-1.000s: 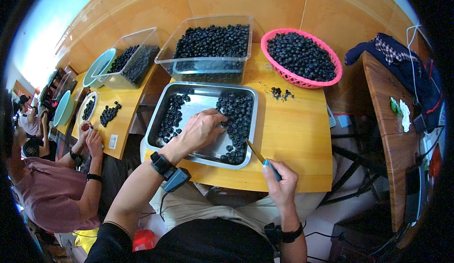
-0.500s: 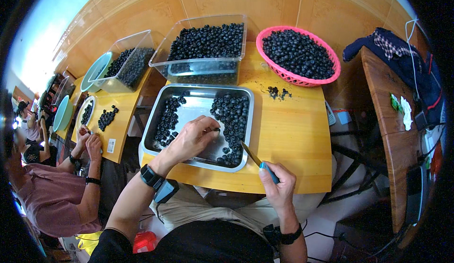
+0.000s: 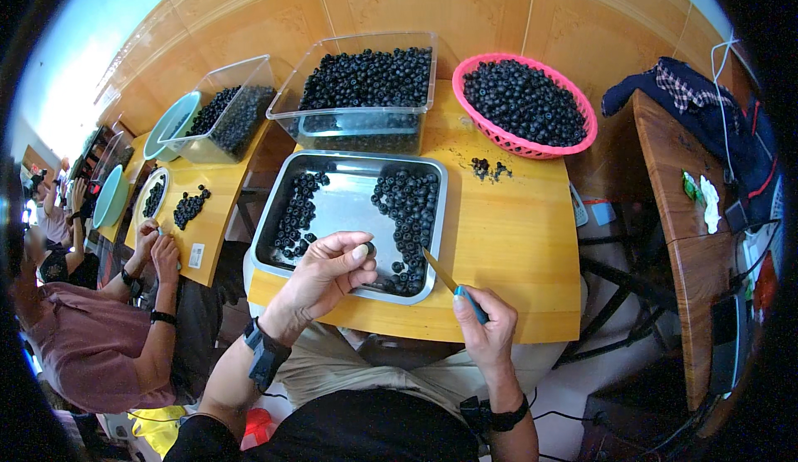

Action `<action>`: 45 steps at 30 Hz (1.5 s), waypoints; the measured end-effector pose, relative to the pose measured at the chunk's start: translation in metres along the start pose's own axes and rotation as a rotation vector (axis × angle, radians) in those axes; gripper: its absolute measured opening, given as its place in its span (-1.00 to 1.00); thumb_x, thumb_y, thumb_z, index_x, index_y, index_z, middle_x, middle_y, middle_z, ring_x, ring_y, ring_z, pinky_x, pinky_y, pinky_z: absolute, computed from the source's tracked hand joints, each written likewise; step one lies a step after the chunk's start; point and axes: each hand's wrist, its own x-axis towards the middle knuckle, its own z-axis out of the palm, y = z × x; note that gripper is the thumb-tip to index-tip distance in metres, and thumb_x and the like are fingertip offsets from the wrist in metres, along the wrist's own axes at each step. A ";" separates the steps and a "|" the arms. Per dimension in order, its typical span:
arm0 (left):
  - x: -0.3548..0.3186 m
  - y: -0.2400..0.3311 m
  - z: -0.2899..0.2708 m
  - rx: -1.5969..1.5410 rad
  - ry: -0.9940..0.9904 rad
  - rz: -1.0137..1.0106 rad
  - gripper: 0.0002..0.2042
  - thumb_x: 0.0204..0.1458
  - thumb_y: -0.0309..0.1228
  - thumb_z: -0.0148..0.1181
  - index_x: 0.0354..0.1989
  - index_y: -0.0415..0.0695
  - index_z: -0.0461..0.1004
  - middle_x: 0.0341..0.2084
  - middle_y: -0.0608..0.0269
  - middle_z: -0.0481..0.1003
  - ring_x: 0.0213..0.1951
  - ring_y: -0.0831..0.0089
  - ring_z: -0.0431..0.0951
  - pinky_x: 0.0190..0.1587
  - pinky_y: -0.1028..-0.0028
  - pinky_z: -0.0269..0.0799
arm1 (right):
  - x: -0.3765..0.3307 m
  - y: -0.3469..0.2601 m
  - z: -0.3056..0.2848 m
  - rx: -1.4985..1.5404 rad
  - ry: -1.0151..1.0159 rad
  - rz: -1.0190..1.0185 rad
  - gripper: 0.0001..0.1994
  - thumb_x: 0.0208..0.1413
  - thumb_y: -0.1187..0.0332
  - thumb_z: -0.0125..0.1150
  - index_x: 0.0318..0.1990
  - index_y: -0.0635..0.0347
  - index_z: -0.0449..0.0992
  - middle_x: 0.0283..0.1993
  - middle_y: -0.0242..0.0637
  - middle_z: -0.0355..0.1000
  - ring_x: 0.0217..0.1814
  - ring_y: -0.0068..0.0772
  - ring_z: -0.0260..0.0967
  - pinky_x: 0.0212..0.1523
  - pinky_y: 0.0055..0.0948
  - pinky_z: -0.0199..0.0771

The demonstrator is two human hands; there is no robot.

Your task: Manually sort and inspect small black objects on a metal tray at a table.

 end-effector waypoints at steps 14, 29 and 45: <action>-0.013 -0.015 0.012 -0.355 -0.001 -0.041 -0.79 0.30 -0.53 0.13 0.06 -0.21 0.53 -0.14 0.12 0.58 -0.11 0.37 0.64 0.01 0.39 0.68 | 0.009 -0.028 0.018 0.055 -0.128 -0.071 -0.71 0.23 0.28 0.37 -0.15 0.42 0.65 -0.48 -0.31 0.42 -0.47 -0.58 0.29 -0.44 -0.52 0.26; -0.021 -0.022 0.027 -0.418 -0.127 -0.040 -0.80 0.33 -0.47 0.12 0.06 -0.18 0.50 -0.20 0.23 0.60 -0.15 0.50 0.65 0.02 0.45 0.67 | 0.012 -0.038 0.021 0.001 -0.174 -0.186 -0.69 0.21 0.22 0.39 -0.15 0.37 0.66 -0.48 -0.22 0.47 -0.48 -0.41 0.41 -0.44 -0.42 0.35; -0.033 -0.019 0.030 -0.415 -0.101 0.035 -0.81 0.28 -0.48 0.19 0.02 -0.17 0.47 -0.20 0.23 0.54 -0.16 0.50 0.61 -0.02 0.49 0.68 | 0.012 -0.052 0.023 0.058 -0.183 -0.242 -0.65 0.20 0.20 0.41 -0.14 0.40 0.65 -0.48 -0.23 0.47 -0.49 -0.44 0.40 -0.46 -0.47 0.35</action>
